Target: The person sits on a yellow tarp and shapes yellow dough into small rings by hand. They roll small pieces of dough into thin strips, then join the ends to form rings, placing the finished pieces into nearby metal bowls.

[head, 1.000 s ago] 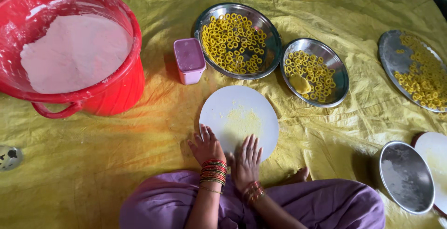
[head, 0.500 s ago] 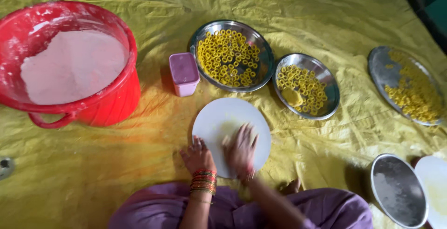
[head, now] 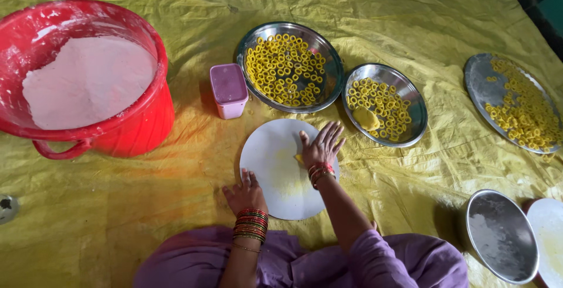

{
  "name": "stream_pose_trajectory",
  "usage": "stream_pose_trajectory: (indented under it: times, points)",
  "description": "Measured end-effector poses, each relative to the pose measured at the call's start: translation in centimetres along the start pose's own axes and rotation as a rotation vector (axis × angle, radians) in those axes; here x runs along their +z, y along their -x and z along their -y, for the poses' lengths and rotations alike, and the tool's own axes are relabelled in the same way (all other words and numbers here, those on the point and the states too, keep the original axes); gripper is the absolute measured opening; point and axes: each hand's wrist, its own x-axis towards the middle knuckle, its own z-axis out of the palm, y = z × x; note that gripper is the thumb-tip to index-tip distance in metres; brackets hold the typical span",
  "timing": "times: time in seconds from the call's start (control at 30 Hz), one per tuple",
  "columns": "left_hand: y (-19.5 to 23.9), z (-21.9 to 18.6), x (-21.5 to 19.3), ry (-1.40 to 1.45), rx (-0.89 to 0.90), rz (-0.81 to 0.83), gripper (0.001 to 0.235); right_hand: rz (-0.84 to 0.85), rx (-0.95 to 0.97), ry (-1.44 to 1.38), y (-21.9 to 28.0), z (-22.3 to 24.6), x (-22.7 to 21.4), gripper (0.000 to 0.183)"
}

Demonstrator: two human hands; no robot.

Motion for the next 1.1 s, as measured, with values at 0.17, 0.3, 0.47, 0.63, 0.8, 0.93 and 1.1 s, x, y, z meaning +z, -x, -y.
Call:
stream_pose_trajectory:
  times: [0.17, 0.3, 0.47, 0.63, 0.8, 0.93, 1.1]
  points:
    - [-0.4, -0.1, 0.2, -0.006, 0.01, 0.026, 0.059, 0.041, -0.246, 0.049, 12.7, 0.6, 1.5, 0.094]
    - [-0.7, 0.2, 0.7, 0.0, 0.009, 0.009, 0.058, 0.285, -0.41, 0.122, 20.2, 0.1, 0.1, 0.097]
    - [-1.0, 0.3, 1.2, -0.004, 0.016, 0.0, 0.057, 0.367, -0.164, 0.196, 9.0, 0.2, -0.8, 0.096]
    - [-1.4, 0.3, 1.5, 0.046, 0.016, -0.037, 0.054, 0.055, 0.013, 0.013, 0.3, -0.7, -0.3, 0.098]
    - [-1.5, -0.1, 1.9, 0.064, 0.009, -0.088, 0.056, 0.154, -0.104, 0.052, 9.4, -0.7, 2.3, 0.097]
    - [-1.6, 0.2, 1.2, 0.138, 0.019, -0.088, 0.049, 0.064, -0.351, -0.071, 17.3, -2.4, 2.5, 0.089]
    - [-1.3, 1.6, 0.1, 0.272, -0.001, -0.263, 0.045, 0.076, -0.448, -0.136, 19.9, -1.6, 1.3, 0.088]
